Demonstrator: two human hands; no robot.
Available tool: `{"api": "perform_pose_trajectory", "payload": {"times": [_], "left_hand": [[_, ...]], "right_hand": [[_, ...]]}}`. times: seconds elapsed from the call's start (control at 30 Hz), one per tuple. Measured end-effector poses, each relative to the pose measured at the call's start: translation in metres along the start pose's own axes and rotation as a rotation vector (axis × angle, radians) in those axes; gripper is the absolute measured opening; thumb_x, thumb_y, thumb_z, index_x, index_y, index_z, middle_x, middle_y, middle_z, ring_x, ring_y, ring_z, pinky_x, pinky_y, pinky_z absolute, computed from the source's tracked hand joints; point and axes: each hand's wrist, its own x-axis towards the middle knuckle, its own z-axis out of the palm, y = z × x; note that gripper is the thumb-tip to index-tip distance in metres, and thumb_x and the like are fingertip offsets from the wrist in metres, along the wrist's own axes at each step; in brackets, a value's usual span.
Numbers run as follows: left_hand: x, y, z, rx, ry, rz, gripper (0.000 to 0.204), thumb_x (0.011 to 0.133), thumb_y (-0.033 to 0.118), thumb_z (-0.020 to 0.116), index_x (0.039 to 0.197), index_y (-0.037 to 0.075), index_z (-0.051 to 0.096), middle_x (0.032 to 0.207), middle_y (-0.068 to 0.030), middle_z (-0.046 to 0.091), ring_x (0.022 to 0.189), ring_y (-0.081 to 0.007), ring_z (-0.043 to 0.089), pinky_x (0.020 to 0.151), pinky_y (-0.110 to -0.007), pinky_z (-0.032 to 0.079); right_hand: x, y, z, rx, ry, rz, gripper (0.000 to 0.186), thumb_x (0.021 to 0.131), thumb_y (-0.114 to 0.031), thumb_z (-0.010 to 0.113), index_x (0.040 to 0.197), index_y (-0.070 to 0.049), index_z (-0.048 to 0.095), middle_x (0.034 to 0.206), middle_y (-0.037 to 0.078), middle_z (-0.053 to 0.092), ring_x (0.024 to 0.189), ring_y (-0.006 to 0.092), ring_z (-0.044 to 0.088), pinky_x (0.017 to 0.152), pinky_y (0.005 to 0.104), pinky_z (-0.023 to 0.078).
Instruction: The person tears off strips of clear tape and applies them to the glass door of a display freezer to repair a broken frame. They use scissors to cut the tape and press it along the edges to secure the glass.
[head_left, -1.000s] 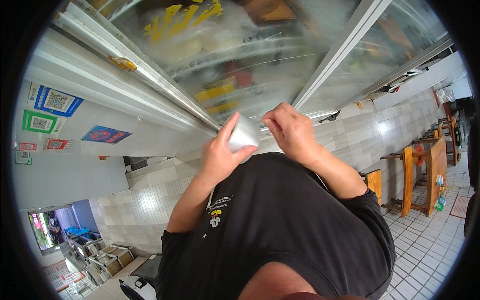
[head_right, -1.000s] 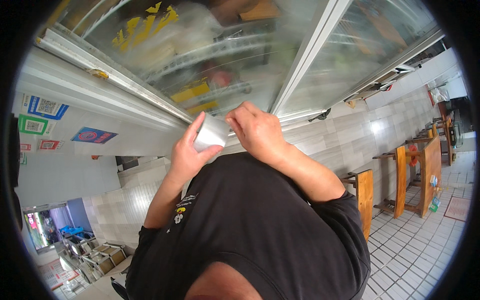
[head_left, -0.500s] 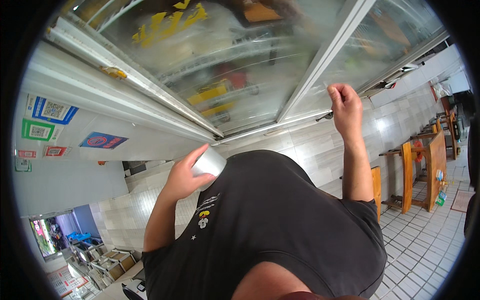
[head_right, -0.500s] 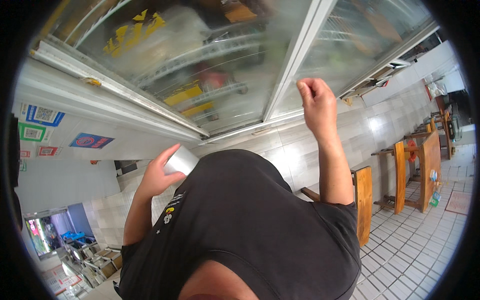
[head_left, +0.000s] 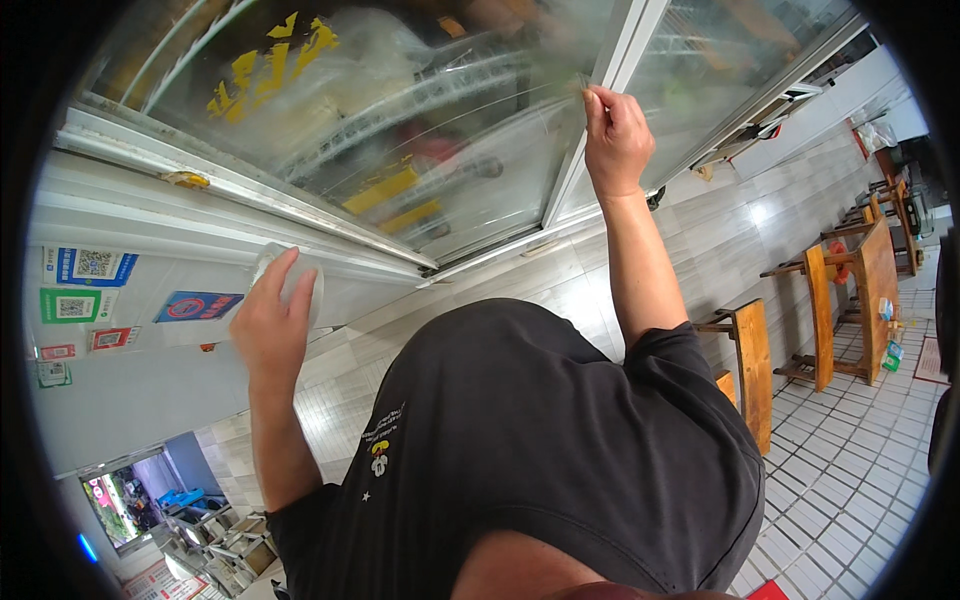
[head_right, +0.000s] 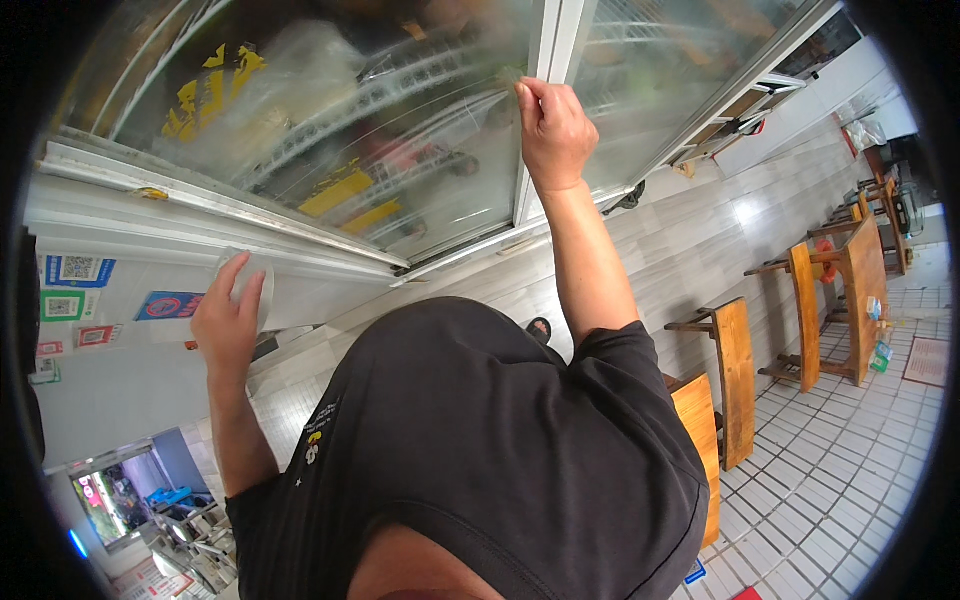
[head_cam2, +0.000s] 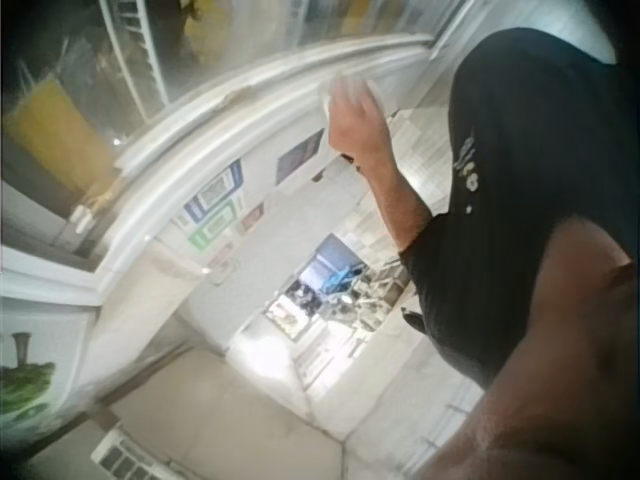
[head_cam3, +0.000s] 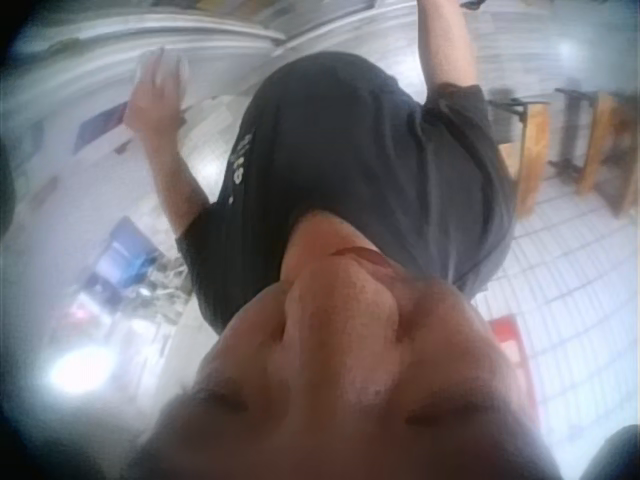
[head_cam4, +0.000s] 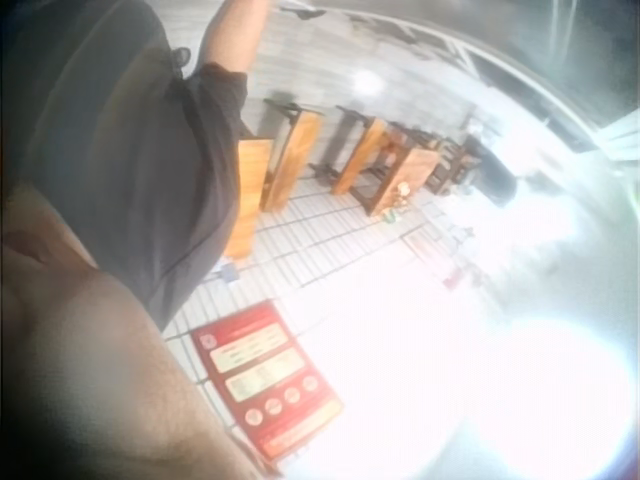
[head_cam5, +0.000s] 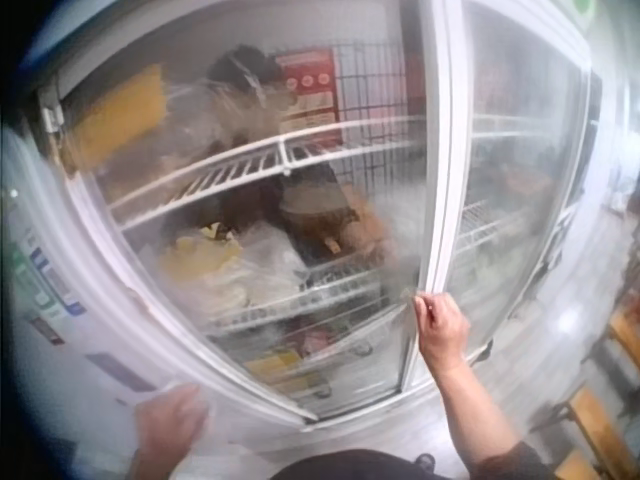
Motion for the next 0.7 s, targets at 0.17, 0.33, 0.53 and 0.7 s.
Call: {"api": "perform_pose_trajectory", "payload": {"times": [0.17, 0.33, 0.53, 0.7], "left_hand": [[0.008, 0.013, 0.018, 0.062, 0.031, -0.19, 0.022, 0.094, 0.03, 0.068, 0.109, 0.014, 0.07, 0.097, -0.0128, 0.073, 0.082, -0.0328, 0.069, 0.07, -0.039, 0.053], [0.015, 0.015, 0.022, 0.092, 0.009, -0.252, 0.021, 0.095, 0.032, 0.066, 0.107, 0.016, 0.071, 0.088, -0.0135, 0.071, 0.077, -0.0336, 0.067, 0.067, -0.041, 0.051], [0.021, 0.017, 0.026, 0.099, -0.041, -0.302, 0.02, 0.095, 0.033, 0.065, 0.105, 0.017, 0.071, 0.084, -0.0133, 0.071, 0.074, -0.0331, 0.066, 0.065, -0.042, 0.051], [0.024, 0.021, 0.025, 0.127, -0.083, -0.308, 0.022, 0.096, 0.035, 0.062, 0.104, 0.016, 0.071, 0.079, -0.0126, 0.069, 0.072, -0.033, 0.065, 0.063, -0.043, 0.05]], "right_hand": [[0.0, -0.003, 0.011, -0.146, 0.11, -0.062, 0.009, 0.086, -0.025, 0.077, 0.088, -0.019, 0.07, 0.078, -0.003, 0.069, 0.063, 0.018, 0.065, 0.051, 0.0307, 0.048], [-0.008, -0.013, 0.017, -0.289, 0.028, 0.007, 0.014, 0.087, -0.035, 0.075, 0.086, -0.022, 0.069, 0.073, -0.004, 0.069, 0.06, 0.0189, 0.066, 0.049, 0.0312, 0.047], [-0.008, -0.016, 0.021, -0.351, 0.012, 0.074, 0.017, 0.087, -0.035, 0.075, 0.083, -0.021, 0.066, 0.071, -0.003, 0.069, 0.058, 0.0202, 0.065, 0.048, 0.033, 0.046], [-0.007, -0.015, 0.019, -0.319, -0.02, 0.116, 0.016, 0.088, -0.037, 0.075, 0.086, -0.023, 0.07, 0.067, -0.002, 0.068, 0.056, 0.0214, 0.065, 0.049, 0.0348, 0.048]]}}
